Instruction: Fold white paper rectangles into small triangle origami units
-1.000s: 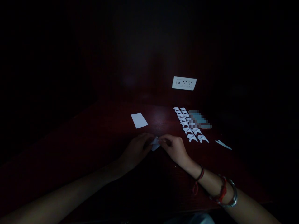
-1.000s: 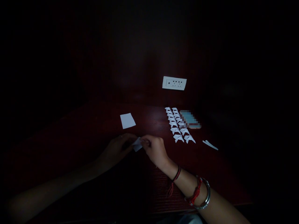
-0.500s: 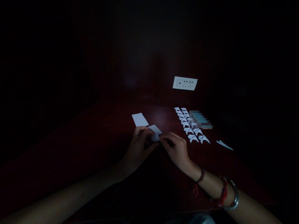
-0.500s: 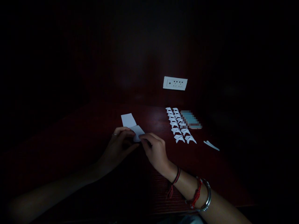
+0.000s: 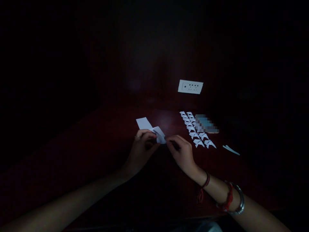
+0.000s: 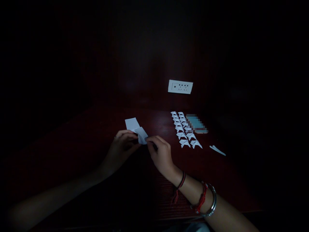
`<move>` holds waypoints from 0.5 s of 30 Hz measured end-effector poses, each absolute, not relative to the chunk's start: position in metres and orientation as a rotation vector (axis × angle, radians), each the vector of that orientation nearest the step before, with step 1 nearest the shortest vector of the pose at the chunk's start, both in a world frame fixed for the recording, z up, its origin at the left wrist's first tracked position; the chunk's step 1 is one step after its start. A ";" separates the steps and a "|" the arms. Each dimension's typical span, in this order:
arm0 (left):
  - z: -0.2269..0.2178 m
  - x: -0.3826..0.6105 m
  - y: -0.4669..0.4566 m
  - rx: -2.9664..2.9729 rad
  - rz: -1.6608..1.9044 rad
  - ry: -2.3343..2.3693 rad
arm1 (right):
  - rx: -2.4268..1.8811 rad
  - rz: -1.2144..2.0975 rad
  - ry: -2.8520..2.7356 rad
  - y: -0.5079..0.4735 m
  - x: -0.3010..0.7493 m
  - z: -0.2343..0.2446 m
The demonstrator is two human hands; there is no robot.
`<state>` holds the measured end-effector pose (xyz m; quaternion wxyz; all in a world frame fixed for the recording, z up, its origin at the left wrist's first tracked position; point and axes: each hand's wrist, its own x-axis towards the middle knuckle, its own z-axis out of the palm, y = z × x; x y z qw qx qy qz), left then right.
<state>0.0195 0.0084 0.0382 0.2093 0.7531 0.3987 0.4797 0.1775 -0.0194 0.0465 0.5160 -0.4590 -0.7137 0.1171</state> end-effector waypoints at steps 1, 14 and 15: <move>0.038 0.020 0.010 2.040 1.349 1.066 | -1.117 0.280 -1.704 -0.019 0.178 0.046; 0.038 0.017 0.012 1.714 1.132 0.990 | -1.102 0.349 -1.719 -0.013 0.178 0.037; 0.037 0.017 0.012 1.730 1.133 0.999 | -1.092 0.319 -1.739 -0.014 0.178 0.039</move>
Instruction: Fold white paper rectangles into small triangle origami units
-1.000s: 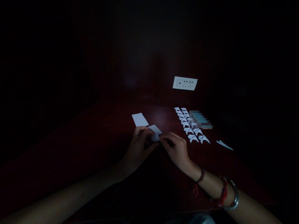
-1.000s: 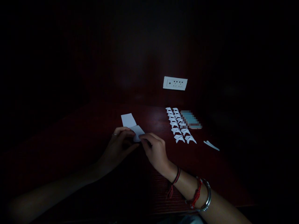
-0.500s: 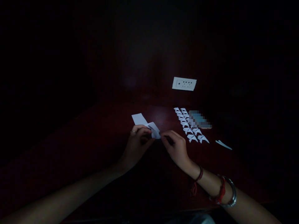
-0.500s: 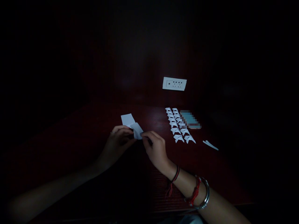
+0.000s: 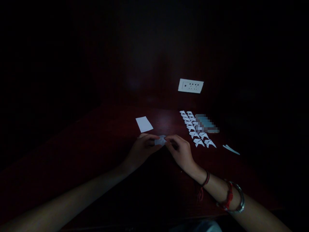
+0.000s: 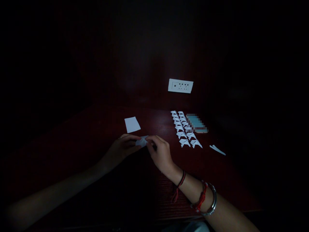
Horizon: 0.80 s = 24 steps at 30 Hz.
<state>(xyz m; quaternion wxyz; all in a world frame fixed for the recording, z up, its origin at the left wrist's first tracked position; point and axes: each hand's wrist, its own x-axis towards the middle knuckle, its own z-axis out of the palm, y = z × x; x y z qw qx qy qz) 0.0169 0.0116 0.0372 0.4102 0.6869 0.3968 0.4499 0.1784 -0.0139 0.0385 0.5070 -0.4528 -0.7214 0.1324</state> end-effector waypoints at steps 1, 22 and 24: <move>0.036 0.017 0.011 1.755 1.143 1.007 | -1.080 0.291 -1.758 -0.015 0.178 0.040; 0.041 0.018 0.009 2.217 1.349 0.997 | -1.049 0.486 -1.778 -0.012 0.176 0.036; 0.039 0.017 0.009 2.246 1.342 0.940 | -1.036 0.558 -1.745 -0.010 0.177 0.033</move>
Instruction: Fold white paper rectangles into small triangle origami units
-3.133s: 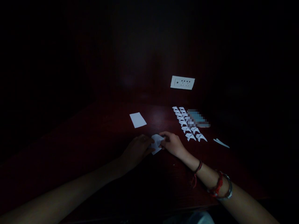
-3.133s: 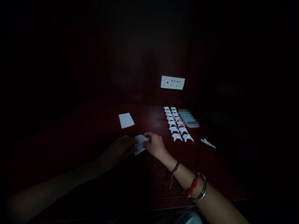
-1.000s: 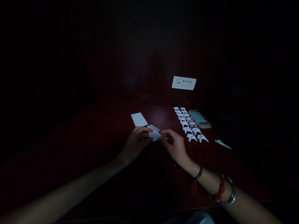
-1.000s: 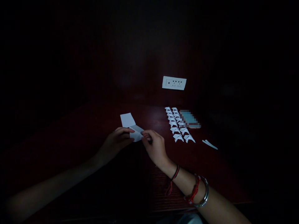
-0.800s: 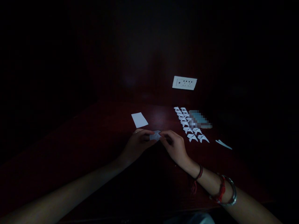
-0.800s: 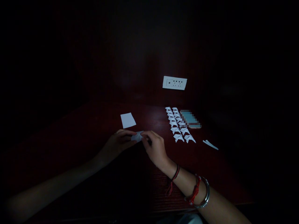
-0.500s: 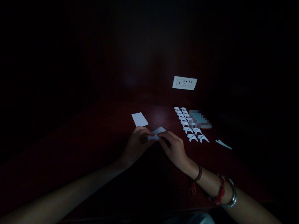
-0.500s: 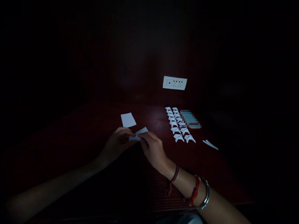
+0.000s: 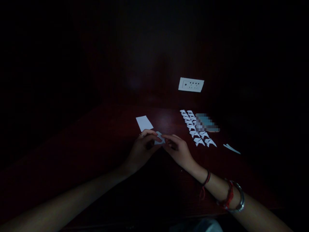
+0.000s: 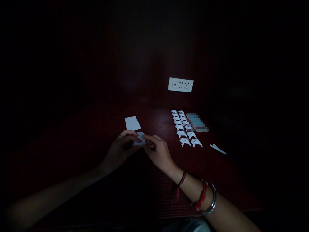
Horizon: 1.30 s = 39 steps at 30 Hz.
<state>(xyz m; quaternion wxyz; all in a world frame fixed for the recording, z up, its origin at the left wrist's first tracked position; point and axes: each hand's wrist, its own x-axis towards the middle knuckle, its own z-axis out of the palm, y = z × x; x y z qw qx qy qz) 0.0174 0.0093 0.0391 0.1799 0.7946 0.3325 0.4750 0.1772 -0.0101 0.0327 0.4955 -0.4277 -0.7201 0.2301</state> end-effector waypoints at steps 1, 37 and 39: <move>0.038 0.017 0.010 2.250 1.341 0.917 | -1.032 0.584 -1.729 -0.009 0.178 0.031; 0.042 0.017 0.004 2.844 1.099 1.142 | -1.117 0.232 -1.864 -0.021 0.177 0.045; 0.043 0.017 0.004 2.873 1.032 1.126 | -1.122 0.222 -1.865 -0.021 0.176 0.045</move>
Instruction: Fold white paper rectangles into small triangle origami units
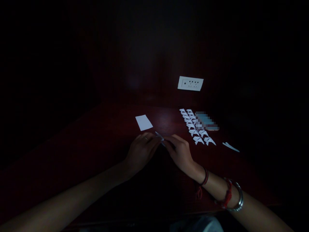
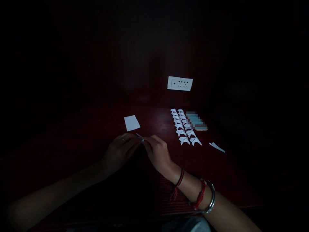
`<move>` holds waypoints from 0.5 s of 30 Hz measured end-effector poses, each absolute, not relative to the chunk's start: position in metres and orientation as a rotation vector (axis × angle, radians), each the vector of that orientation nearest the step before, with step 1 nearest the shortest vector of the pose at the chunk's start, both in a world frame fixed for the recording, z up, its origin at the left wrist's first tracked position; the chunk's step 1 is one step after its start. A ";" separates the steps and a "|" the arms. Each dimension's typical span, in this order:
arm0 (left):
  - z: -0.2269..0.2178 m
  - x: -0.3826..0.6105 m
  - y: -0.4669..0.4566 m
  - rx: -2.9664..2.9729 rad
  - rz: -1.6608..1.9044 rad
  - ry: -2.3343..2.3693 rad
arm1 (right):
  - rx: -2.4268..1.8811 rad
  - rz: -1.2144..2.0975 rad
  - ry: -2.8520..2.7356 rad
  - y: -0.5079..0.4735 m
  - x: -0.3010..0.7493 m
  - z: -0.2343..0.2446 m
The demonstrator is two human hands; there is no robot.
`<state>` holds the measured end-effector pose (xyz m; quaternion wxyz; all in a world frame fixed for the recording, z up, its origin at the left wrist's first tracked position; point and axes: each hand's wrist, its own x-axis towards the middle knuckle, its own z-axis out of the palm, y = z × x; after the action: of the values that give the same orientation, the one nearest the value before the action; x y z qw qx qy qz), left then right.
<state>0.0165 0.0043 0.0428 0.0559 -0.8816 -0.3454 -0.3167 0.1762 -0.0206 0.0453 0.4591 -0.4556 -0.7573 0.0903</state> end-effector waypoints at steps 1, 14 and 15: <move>0.043 0.016 0.005 -2.693 -0.947 -1.039 | -1.123 0.214 -1.869 -0.020 0.176 0.045; 0.037 0.012 0.012 -2.836 -1.043 -0.911 | -1.135 0.253 -1.904 -0.018 0.180 0.042; 0.037 0.012 0.012 -2.829 -1.054 -0.920 | -1.148 0.262 -1.891 -0.018 0.180 0.042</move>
<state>0.0119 0.0120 0.0365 -0.0073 -0.8963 -0.2914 -0.3340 0.1803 -0.0175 0.0422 0.4412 -0.4623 -0.7619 0.1055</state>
